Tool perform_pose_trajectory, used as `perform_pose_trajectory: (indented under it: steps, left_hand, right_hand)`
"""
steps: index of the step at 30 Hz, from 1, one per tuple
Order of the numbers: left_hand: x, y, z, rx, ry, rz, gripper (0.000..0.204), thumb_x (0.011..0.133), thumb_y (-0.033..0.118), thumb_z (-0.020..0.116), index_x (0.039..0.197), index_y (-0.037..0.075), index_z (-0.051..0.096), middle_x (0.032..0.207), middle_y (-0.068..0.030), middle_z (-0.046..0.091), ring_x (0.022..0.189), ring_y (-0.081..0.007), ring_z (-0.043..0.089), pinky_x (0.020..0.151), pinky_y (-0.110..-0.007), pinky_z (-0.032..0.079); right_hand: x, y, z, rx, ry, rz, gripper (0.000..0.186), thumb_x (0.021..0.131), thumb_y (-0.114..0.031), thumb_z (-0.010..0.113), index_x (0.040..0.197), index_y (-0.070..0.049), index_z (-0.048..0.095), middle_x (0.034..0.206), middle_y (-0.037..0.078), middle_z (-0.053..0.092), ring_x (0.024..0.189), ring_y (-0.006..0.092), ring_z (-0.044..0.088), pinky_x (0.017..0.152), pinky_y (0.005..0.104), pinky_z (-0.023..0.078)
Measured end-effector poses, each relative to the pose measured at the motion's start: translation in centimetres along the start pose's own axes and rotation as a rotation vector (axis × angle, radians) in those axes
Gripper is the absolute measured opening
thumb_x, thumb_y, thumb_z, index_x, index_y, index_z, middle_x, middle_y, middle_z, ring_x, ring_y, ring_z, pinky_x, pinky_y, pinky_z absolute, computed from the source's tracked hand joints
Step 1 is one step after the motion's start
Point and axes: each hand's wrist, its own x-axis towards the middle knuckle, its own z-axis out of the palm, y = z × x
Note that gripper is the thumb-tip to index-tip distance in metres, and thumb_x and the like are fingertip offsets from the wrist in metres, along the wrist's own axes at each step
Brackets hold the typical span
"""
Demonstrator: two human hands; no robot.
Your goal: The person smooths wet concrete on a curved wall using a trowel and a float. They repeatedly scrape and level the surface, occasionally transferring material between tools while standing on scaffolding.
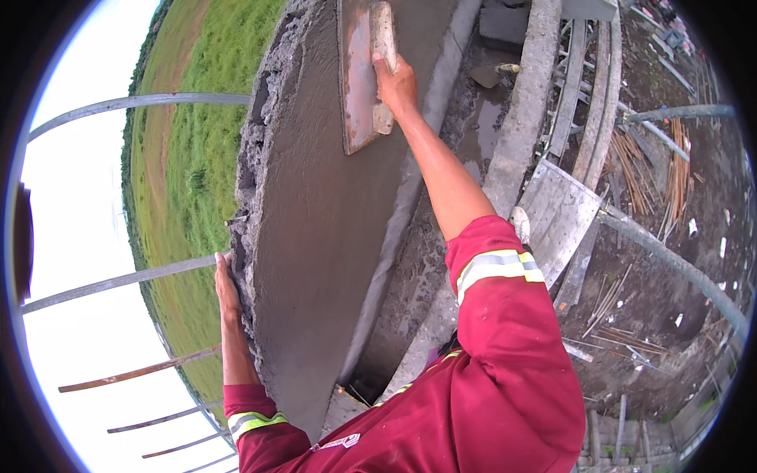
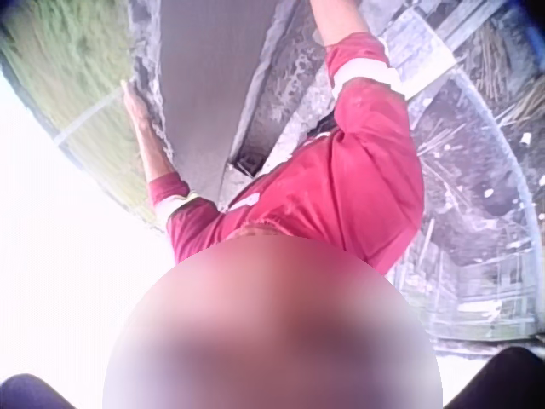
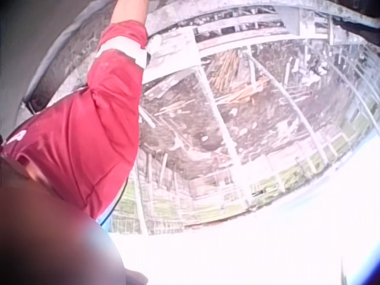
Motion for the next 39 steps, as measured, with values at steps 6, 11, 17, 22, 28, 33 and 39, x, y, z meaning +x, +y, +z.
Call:
perform_pose_trajectory:
  steps: [6, 11, 17, 22, 28, 33, 39]
  left_hand:
    - [0.4, -0.6, -0.3, 0.027, -0.067, 0.028, 0.084, 0.1, 0.063, 0.036, 0.132, -0.014, 0.051, 0.137, -0.0237, 0.053, 0.129, -0.0289, 0.047, 0.112, -0.036, 0.03]
    - [1.0, 0.3, 0.1, 0.186, -0.087, 0.035, 0.086, 0.099, 0.064, 0.036, 0.134, -0.014, 0.048, 0.139, -0.0245, 0.051, 0.13, -0.0298, 0.045, 0.112, -0.038, 0.029]
    - [0.4, 2.1, 1.6, 0.085, -0.02, 0.035, 0.077, 0.101, 0.06, 0.039, 0.114, -0.014, 0.056, 0.113, -0.015, 0.059, 0.105, -0.0222, 0.05, 0.1, -0.034, 0.037]
    - [0.1, 2.2, 1.6, 0.141, 0.006, 0.097, 0.061, 0.103, 0.056, 0.039, 0.096, -0.003, 0.055, 0.089, -0.0056, 0.05, 0.086, -0.0175, 0.041, 0.085, -0.031, 0.039]
    - [0.7, 0.3, 1.0, 0.204, 0.065, -0.025, 0.07, 0.103, 0.055, 0.036, 0.12, -0.009, 0.058, 0.124, -0.0182, 0.053, 0.114, -0.0242, 0.048, 0.103, -0.036, 0.035]
    - [1.1, -0.7, 0.6, 0.198, 0.133, -0.137, 0.074, 0.102, 0.058, 0.036, 0.127, -0.009, 0.053, 0.128, -0.0186, 0.051, 0.119, -0.0249, 0.047, 0.106, -0.036, 0.033]
    - [1.5, -2.4, 0.0, 0.226, 0.112, -0.107, 0.069, 0.104, 0.054, 0.037, 0.131, -0.008, 0.052, 0.13, -0.0185, 0.049, 0.12, -0.0259, 0.046, 0.107, -0.036, 0.032]
  right_hand:
    - [-15.6, 3.7, 2.8, -0.023, -0.053, -0.03, 0.048, 0.099, -0.044, 0.057, 0.119, 0.0, 0.061, 0.092, 0.015, 0.07, 0.082, 0.023, 0.066, 0.078, 0.0389, 0.051]
    - [-19.2, -1.1, 4.6, -0.015, -0.121, -0.206, 0.057, 0.099, -0.044, 0.056, 0.132, 0.002, 0.054, 0.111, 0.025, 0.068, 0.106, 0.0375, 0.067, 0.089, 0.0409, 0.052]
    - [-4.8, -3.2, 2.4, -0.088, 0.037, -0.275, 0.054, 0.097, -0.046, 0.057, 0.122, 0.002, 0.06, 0.099, 0.023, 0.07, 0.095, 0.0356, 0.069, 0.08, 0.0419, 0.053]
    - [8.5, 0.0, -1.3, -0.04, 0.111, -0.048, 0.048, 0.094, -0.046, 0.062, 0.108, 0.0, 0.064, 0.072, 0.006, 0.062, 0.058, 0.0129, 0.057, 0.053, 0.0331, 0.05]
    - [0.7, 4.6, -1.2, 0.171, 0.076, 0.295, 0.043, 0.098, -0.038, 0.06, 0.121, -0.001, 0.059, 0.074, 0.003, 0.059, 0.054, 0.0097, 0.053, 0.045, 0.028, 0.046]
    - [-3.8, -1.1, 0.8, 0.039, -0.028, -0.085, 0.055, 0.099, -0.042, 0.055, 0.132, 0.002, 0.054, 0.105, 0.028, 0.068, 0.097, 0.0394, 0.069, 0.083, 0.0427, 0.055]
    - [10.2, -5.5, -1.5, -0.082, 0.002, -0.264, 0.054, 0.098, -0.04, 0.056, 0.129, 0.004, 0.055, 0.098, 0.026, 0.07, 0.093, 0.04, 0.069, 0.08, 0.0444, 0.054]
